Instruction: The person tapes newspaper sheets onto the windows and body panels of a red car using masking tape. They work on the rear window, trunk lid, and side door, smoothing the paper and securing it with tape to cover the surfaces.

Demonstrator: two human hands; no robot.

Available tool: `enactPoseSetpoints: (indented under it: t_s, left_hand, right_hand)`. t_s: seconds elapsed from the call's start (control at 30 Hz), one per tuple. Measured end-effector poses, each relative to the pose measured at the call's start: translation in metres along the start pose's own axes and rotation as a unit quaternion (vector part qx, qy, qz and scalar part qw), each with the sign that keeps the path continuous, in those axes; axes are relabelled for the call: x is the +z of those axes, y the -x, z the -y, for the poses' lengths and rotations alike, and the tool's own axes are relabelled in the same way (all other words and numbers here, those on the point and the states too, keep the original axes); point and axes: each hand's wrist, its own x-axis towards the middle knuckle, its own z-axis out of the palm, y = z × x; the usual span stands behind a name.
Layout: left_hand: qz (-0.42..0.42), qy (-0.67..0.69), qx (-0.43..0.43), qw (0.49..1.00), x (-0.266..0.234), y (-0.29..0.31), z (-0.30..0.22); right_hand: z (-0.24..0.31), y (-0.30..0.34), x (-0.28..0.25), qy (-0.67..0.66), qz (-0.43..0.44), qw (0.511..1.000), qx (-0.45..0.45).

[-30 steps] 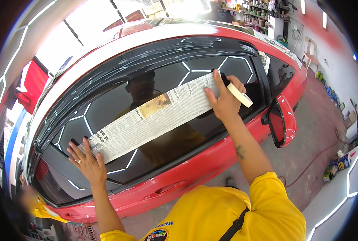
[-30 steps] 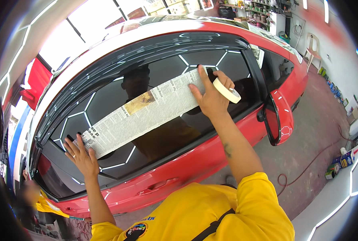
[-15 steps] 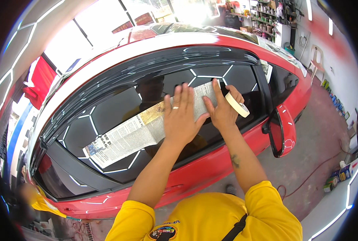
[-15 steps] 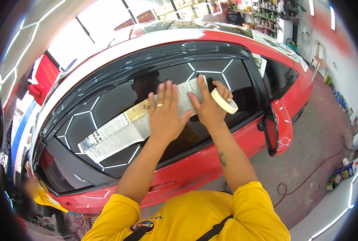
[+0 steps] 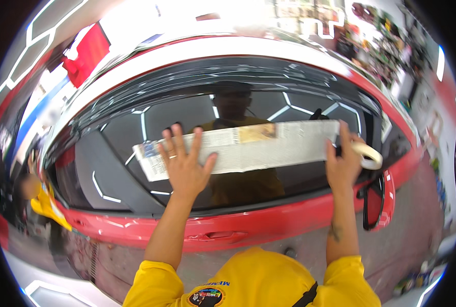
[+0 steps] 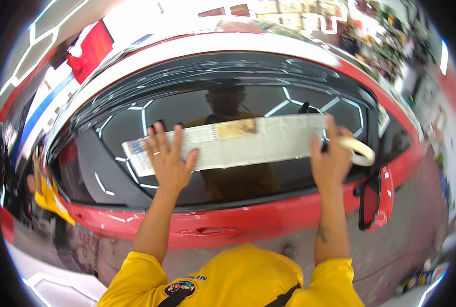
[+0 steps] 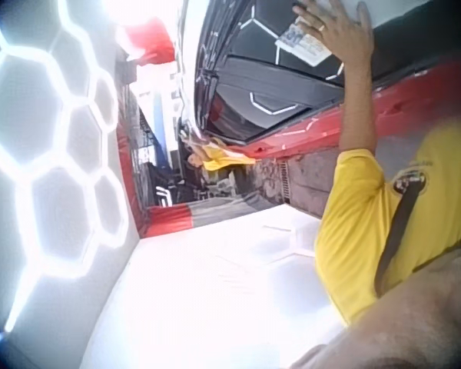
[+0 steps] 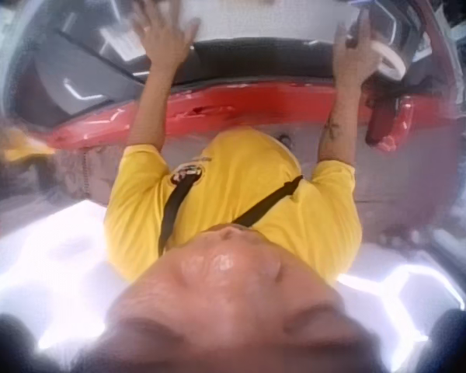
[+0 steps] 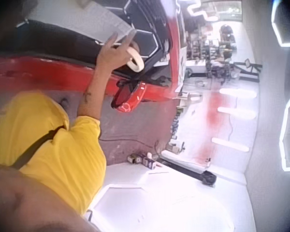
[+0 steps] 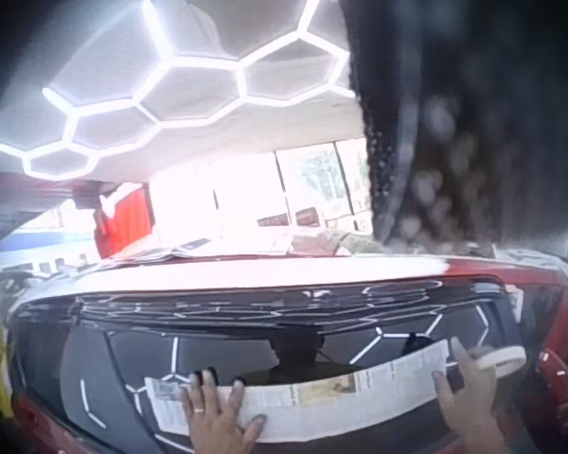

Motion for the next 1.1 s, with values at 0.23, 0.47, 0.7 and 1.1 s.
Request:
enactPoseSetpoints:
  t_s: [0.23, 0.47, 0.7, 1.1]
  left_hand:
    - [-0.031, 0.062, 0.004, 0.998, 0.009, -0.004, -0.009]
    - [0.003, 0.032, -0.009, 0.999, -0.002, -0.008, -0.007]
    - [0.001, 0.049, -0.013, 0.999, -0.002, -0.003, 0.018]
    - [-0.187, 0.264, -0.077, 0.943, -0.066, -0.013, -0.011]
  right_hand:
    - [0.117, 0.028, -0.035, -0.386, -0.016, 0.921, -0.050]
    - [0.222, -0.039, 0.070, -0.360, 0.070, 0.817, -0.446]
    - [0.199, -0.057, 0.106, -0.374, 0.162, 0.800, -0.440]
    - [0.209, -0.058, 0.104, -0.389, 0.155, 0.787, -0.453]
